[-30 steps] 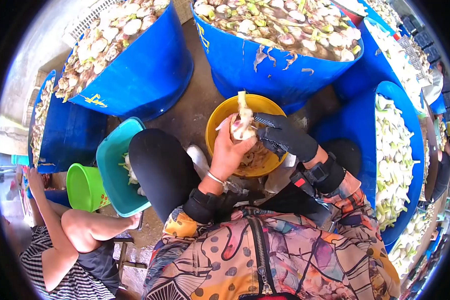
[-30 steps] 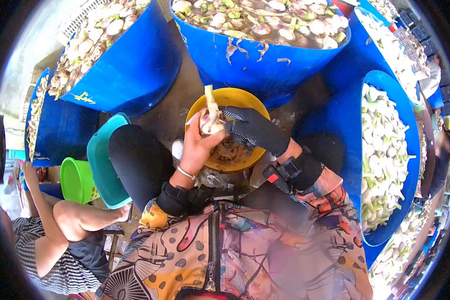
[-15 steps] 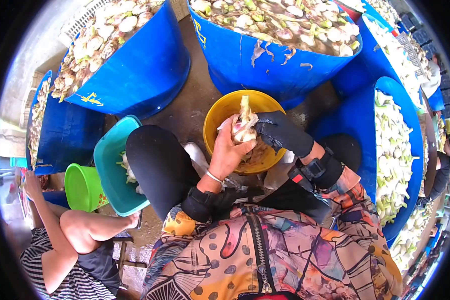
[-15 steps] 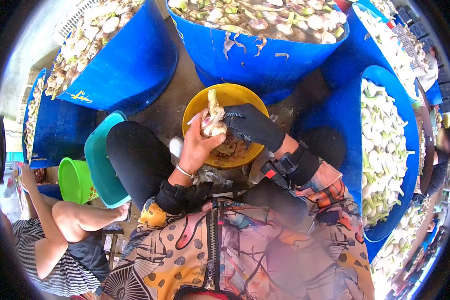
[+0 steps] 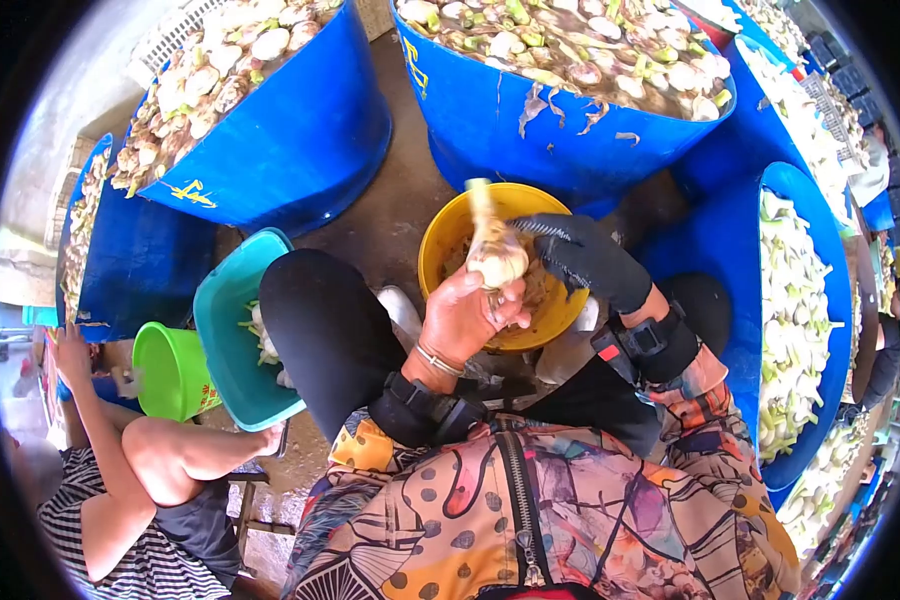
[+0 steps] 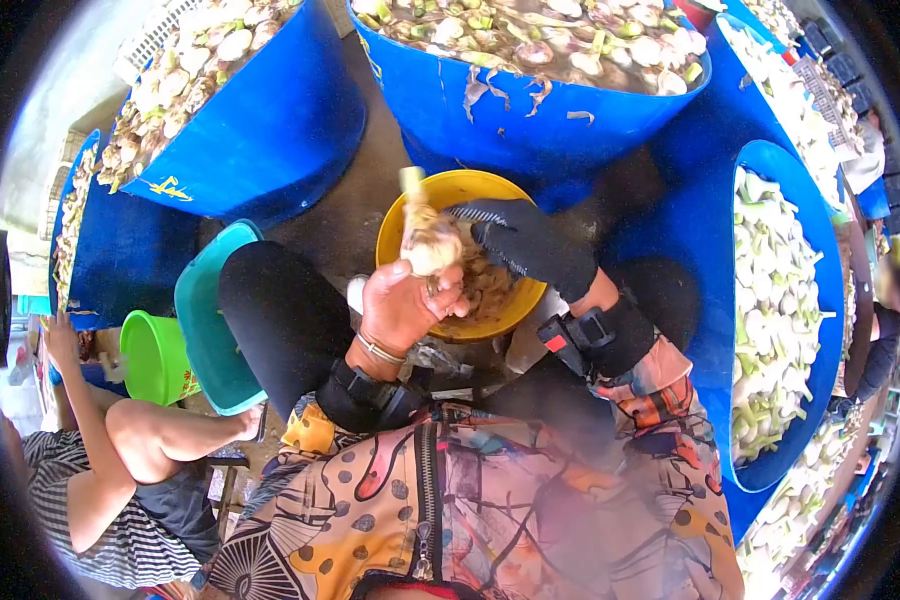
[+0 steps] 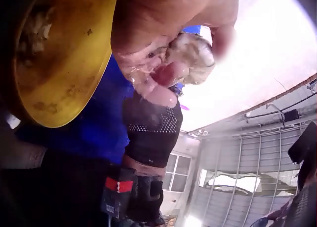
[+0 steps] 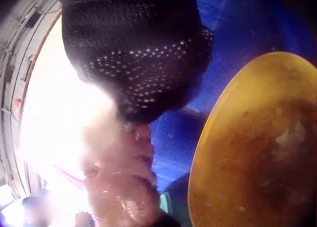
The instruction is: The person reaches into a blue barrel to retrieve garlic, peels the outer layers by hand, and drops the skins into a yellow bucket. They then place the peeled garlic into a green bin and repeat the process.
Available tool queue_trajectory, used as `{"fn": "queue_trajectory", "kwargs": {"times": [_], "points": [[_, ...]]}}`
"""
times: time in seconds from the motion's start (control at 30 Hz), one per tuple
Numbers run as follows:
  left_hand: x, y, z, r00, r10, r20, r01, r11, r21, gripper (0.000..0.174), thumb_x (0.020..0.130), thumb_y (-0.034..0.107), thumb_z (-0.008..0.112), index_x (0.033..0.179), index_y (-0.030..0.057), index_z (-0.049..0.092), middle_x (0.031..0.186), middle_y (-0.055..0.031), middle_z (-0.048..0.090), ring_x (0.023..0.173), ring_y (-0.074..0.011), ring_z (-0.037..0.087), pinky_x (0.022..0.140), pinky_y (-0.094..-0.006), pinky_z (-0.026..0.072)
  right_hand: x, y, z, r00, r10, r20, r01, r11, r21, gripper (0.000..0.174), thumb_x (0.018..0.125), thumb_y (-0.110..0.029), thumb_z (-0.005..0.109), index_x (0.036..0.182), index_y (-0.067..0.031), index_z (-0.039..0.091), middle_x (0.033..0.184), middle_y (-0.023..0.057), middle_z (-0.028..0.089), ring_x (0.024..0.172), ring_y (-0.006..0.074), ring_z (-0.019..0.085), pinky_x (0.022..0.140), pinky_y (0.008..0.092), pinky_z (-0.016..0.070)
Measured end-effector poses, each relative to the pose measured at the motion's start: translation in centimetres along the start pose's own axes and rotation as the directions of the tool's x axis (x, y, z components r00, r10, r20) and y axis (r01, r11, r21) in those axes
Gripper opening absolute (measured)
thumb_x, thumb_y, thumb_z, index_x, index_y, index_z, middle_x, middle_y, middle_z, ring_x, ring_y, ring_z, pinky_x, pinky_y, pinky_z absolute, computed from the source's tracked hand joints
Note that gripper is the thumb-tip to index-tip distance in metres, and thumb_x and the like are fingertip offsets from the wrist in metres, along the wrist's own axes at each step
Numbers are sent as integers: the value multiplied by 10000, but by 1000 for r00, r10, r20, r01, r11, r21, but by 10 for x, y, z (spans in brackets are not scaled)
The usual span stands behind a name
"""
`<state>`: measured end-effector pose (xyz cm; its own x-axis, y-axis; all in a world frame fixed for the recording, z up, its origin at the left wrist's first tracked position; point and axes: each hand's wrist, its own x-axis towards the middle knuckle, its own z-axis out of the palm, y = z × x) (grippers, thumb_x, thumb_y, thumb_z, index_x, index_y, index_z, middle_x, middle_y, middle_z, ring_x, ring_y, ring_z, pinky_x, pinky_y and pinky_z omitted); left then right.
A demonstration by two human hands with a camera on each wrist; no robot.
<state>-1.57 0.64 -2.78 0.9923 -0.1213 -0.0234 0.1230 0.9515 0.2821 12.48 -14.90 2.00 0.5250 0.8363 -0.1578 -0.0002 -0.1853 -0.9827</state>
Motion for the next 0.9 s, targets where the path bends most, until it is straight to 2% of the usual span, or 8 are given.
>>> {"fn": "queue_trajectory", "kwargs": {"times": [0.03, 0.1, 0.23, 0.43, 0.53, 0.63, 0.77, 0.9], "points": [[-1, -1, -7, 1000, 10, -20, -11, 1000, -22, 580, 790, 340, 607, 1262, 48, 441, 895, -96, 565, 686, -183, 548, 705, -422, 487, 2, -2, -1, 999, 6, -37, -9, 997, -82, 322, 887, -134, 576, 1180, 0, 577, 873, -2, 617, 690, 52, 511, 588, 218, 451], [-1, -2, -11, 1000, 24, -3, -24, 995, -99, 514, 793, 278, 585, 1228, 28, 472, 905, -92, 564, 645, -175, 536, 687, -421, 497, -1, -7, 2, 999, 4, -43, -2, 999, 40, 335, 878, -161, 607, 1168, 3, 581, 907, 8, 627, 750, 67, 531, 653, 230, 462], [-2, -4, -5, 998, -56, -15, 57, 997, 59, 520, 775, 238, 598, 1222, 3, 469, 867, -93, 570, 597, -166, 511, 645, -420, 504, 10, 6, 9, 995, -97, -13, 98, 989, 107, 340, 853, -208, 654, 1105, 17, 610, 924, 34, 645, 827, 93, 557, 745, 256, 463], [-2, -10, -19, 990, -138, -39, 143, 968, 208, 525, 742, 290, 616, 1131, -45, 508, 751, -74, 535, 514, -144, 451, 562, -415, 506, 18, 18, 1, 950, -171, 262, 155, 984, 83, 279, 844, -193, 629, 1022, 22, 630, 903, 81, 660, 811, 138, 576, 735, 298, 471], [-5, -13, -19, 984, -148, -95, 167, 955, 244, 503, 745, 306, 611, 1068, -75, 549, 723, -83, 561, 478, -137, 437, 511, -399, 503, 14, 27, 7, 953, -207, 221, 198, 978, 61, 271, 812, -200, 637, 972, 19, 634, 862, 104, 663, 770, 165, 591, 710, 327, 470], [-11, -17, -21, 974, -150, -170, 190, 950, 248, 506, 755, 337, 604, 1026, -89, 582, 711, -103, 585, 458, -133, 431, 486, -387, 498, 14, 25, 15, 928, -217, 304, 273, 949, -155, 261, 786, -212, 631, 918, 14, 632, 812, 152, 650, 721, 232, 605, 680, 366, 465], [-16, -22, -23, 956, -155, -247, 226, 929, 293, 557, 779, 408, 586, 1029, -89, 599, 701, -116, 592, 447, -130, 427, 485, -379, 496, 10, 26, 26, 948, -244, 207, 302, 894, -330, 246, 764, -202, 588, 876, 16, 616, 802, 212, 627, 711, 358, 596, 659, 407, 460], [-15, -25, -25, 952, -187, -243, 235, 955, 182, 580, 801, 437, 565, 1056, -83, 588, 739, -121, 600, 445, -124, 419, 462, -364, 469, 12, 33, 26, 952, -264, 154, 297, 916, -269, 261, 755, -213, 592, 880, 15, 615, 799, 211, 629, 712, 365, 601, 653, 409, 462]]}}
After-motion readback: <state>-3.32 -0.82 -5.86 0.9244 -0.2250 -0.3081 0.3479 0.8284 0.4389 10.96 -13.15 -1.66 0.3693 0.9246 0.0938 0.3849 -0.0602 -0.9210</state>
